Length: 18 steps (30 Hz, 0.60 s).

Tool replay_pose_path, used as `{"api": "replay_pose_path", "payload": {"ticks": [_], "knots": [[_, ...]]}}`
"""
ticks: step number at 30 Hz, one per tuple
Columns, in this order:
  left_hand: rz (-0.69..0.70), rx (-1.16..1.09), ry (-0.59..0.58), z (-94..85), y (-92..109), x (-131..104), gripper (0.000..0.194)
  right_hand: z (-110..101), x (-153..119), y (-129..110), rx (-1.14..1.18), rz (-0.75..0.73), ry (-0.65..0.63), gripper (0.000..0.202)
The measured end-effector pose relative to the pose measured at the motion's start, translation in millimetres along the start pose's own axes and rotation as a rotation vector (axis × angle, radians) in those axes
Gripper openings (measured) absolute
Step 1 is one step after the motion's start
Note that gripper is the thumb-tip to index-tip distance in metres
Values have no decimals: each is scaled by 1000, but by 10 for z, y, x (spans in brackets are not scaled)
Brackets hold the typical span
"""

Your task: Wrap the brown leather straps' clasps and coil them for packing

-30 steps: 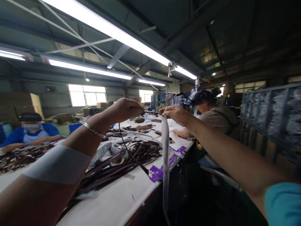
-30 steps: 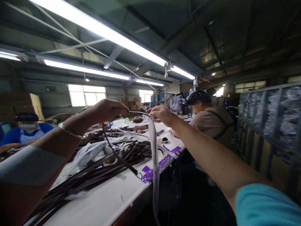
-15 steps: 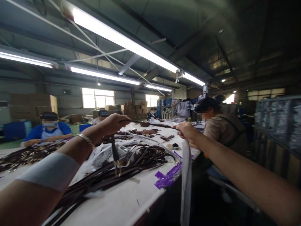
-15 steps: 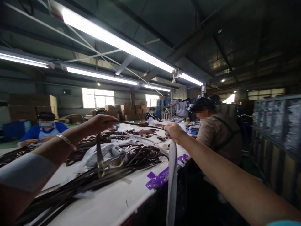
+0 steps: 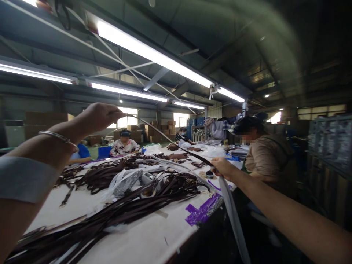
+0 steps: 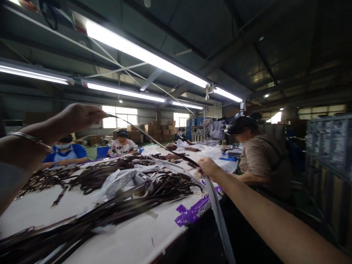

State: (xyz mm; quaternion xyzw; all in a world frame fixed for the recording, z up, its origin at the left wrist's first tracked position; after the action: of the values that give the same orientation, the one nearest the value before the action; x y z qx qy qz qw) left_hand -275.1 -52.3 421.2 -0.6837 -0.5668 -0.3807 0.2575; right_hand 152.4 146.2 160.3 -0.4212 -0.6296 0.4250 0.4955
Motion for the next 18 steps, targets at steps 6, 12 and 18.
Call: {"api": "replay_pose_path", "payload": {"ticks": [6,12,18], "knots": [[272,50,3,58,881,237,38,143,131,-735,18,-247,-57,3],[480,53,-181,450,1576,326,35,384,215,-1652,41,-413,-100,4],[475,27,-194,772,1858,270,46,852,-55,-2395,27,-687,-186,8]]}}
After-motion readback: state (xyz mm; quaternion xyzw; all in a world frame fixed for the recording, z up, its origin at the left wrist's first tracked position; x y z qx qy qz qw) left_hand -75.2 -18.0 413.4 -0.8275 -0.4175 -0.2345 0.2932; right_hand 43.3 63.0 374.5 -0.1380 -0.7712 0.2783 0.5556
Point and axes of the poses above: each hand's wrist, its own x-axis towards the middle knuckle, its own z-axis out of the palm, y = z × x, the point moved 8 cm from there along x, towards the middle knuckle, and after that the axes turned 3 degrees about -z, right-handed, at the moved point
